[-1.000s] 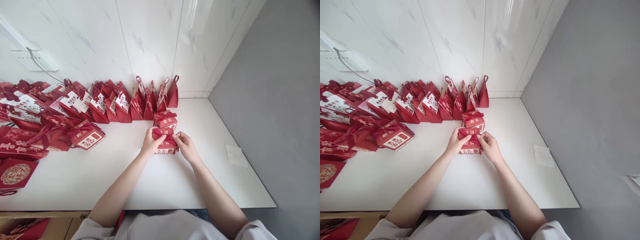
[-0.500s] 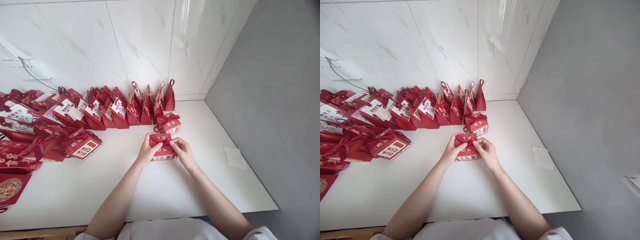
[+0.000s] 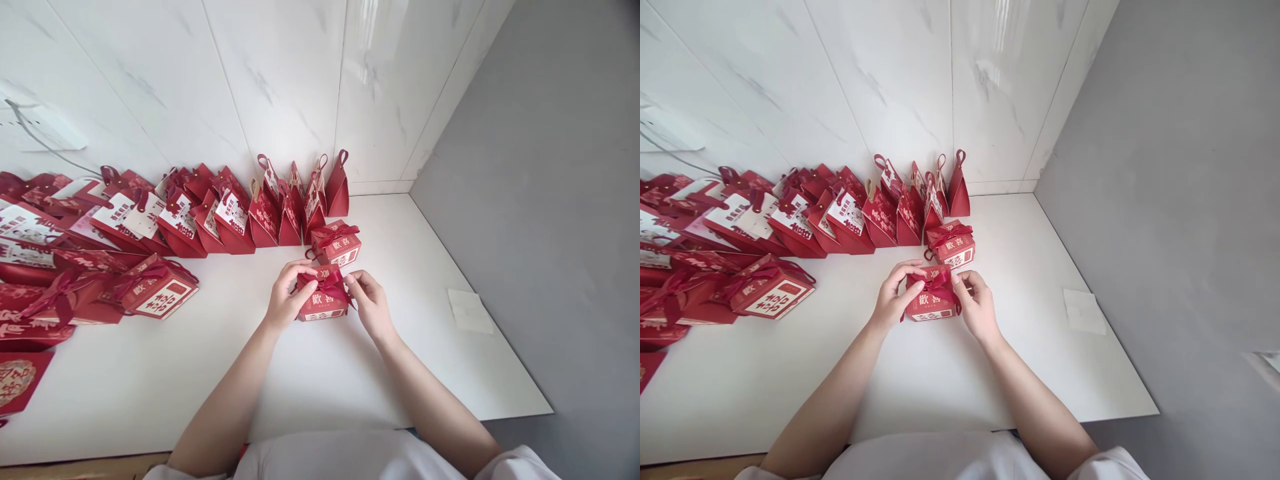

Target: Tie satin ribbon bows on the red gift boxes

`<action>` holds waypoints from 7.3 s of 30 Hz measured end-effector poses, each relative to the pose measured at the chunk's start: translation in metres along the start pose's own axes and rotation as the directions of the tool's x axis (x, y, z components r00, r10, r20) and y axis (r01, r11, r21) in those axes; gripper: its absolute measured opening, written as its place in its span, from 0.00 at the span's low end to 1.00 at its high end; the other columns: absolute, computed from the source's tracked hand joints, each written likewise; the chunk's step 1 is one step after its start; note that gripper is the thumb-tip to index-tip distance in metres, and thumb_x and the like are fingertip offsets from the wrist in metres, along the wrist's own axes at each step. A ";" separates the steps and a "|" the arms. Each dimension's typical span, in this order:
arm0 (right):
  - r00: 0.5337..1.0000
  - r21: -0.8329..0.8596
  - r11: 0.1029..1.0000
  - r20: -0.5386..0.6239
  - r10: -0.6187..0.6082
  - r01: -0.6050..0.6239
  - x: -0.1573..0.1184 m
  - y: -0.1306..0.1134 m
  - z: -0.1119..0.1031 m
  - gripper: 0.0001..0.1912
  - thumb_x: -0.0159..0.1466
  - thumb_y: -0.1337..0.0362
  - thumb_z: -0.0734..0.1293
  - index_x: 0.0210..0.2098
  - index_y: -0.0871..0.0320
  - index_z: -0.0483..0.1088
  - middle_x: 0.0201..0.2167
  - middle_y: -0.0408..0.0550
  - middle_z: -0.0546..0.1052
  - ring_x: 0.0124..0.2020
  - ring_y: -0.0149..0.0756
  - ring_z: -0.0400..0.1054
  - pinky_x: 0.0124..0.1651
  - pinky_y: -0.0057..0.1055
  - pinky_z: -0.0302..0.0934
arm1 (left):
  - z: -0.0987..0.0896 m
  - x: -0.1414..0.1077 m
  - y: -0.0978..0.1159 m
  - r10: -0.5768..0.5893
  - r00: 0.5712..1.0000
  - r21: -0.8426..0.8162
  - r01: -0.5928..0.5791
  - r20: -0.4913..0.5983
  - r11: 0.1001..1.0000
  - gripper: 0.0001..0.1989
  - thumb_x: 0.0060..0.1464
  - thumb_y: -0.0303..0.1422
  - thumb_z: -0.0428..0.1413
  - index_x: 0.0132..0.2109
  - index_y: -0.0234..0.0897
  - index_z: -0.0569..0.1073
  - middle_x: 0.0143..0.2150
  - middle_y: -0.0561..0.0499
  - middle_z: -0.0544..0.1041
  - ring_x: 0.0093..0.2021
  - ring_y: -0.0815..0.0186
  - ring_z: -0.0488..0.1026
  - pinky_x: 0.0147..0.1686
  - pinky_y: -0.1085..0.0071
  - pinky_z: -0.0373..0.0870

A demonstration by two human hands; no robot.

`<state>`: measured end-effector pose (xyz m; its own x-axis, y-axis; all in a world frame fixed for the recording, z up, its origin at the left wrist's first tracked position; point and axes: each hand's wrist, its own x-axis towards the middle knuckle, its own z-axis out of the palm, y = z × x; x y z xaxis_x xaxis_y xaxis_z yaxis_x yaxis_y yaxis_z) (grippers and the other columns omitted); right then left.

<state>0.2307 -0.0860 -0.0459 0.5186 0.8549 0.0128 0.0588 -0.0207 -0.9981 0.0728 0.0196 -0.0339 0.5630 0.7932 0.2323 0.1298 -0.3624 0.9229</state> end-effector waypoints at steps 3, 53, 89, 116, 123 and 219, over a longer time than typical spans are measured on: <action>0.999 -0.012 1.000 -0.035 0.002 -0.003 0.000 0.001 0.001 0.17 0.65 0.47 0.63 0.38 0.55 0.67 0.40 0.48 0.73 0.38 0.37 0.68 0.41 0.32 0.64 | 0.002 -0.002 0.002 0.023 0.999 0.045 -0.025 0.044 0.999 0.05 0.56 0.34 0.56 0.39 0.39 0.73 0.56 0.46 0.69 0.59 0.57 0.66 0.61 0.60 0.61; 0.804 -0.337 0.774 0.483 -0.347 0.537 0.064 -0.036 -0.027 0.05 0.68 0.65 0.60 0.43 0.54 0.66 0.44 0.49 0.73 0.44 0.40 0.69 0.48 0.38 0.63 | -0.003 -0.002 0.007 -0.129 0.984 -0.065 0.138 0.124 0.988 0.10 0.56 0.36 0.57 0.44 0.40 0.69 0.56 0.47 0.70 0.57 0.60 0.69 0.55 0.64 0.64; 0.793 -0.459 0.848 0.604 0.078 0.266 0.058 -0.053 -0.037 0.17 0.65 0.54 0.61 0.24 0.55 0.57 0.20 0.38 0.62 0.22 0.29 0.53 0.27 0.29 0.49 | -0.056 0.003 -0.001 -0.352 0.620 0.140 0.363 0.701 0.921 0.23 0.51 0.46 0.61 0.21 0.33 0.65 0.25 0.54 0.63 0.24 0.73 0.56 0.24 0.73 0.53; 0.691 -0.169 0.978 0.722 0.040 0.119 0.063 -0.048 -0.034 0.21 0.64 0.46 0.64 0.31 0.57 0.72 0.29 0.44 0.72 0.30 0.33 0.63 0.34 0.31 0.60 | -0.011 -0.026 0.052 0.054 0.994 0.695 -0.106 0.096 0.711 0.20 0.51 0.51 0.59 0.35 0.39 0.64 0.32 0.52 0.71 0.32 0.63 0.67 0.34 0.67 0.60; 0.715 -0.167 0.977 0.699 0.023 0.132 0.062 -0.047 -0.035 0.19 0.65 0.47 0.64 0.31 0.57 0.71 0.30 0.43 0.70 0.31 0.33 0.62 0.36 0.31 0.59 | 0.003 -0.028 0.034 0.243 0.963 0.834 -0.226 0.114 0.503 0.07 0.60 0.32 0.50 0.34 0.38 0.70 0.34 0.47 0.73 0.35 0.60 0.69 0.36 0.64 0.59; 0.696 -0.172 0.976 0.717 0.031 0.133 0.067 -0.028 -0.025 0.21 0.63 0.46 0.65 0.26 0.56 0.67 0.33 0.44 0.75 0.34 0.36 0.66 0.42 0.36 0.62 | -0.004 -0.010 0.019 -0.044 0.961 0.252 -0.027 0.273 0.967 0.03 0.58 0.34 0.56 0.37 0.40 0.72 0.51 0.48 0.69 0.57 0.60 0.67 0.59 0.61 0.63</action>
<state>0.2853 -0.0409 -0.0155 -0.2488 0.9663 -0.0659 0.2733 0.0047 -0.9619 0.0665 0.0070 -0.0178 0.7580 0.6447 0.0988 0.3157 -0.4952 0.8094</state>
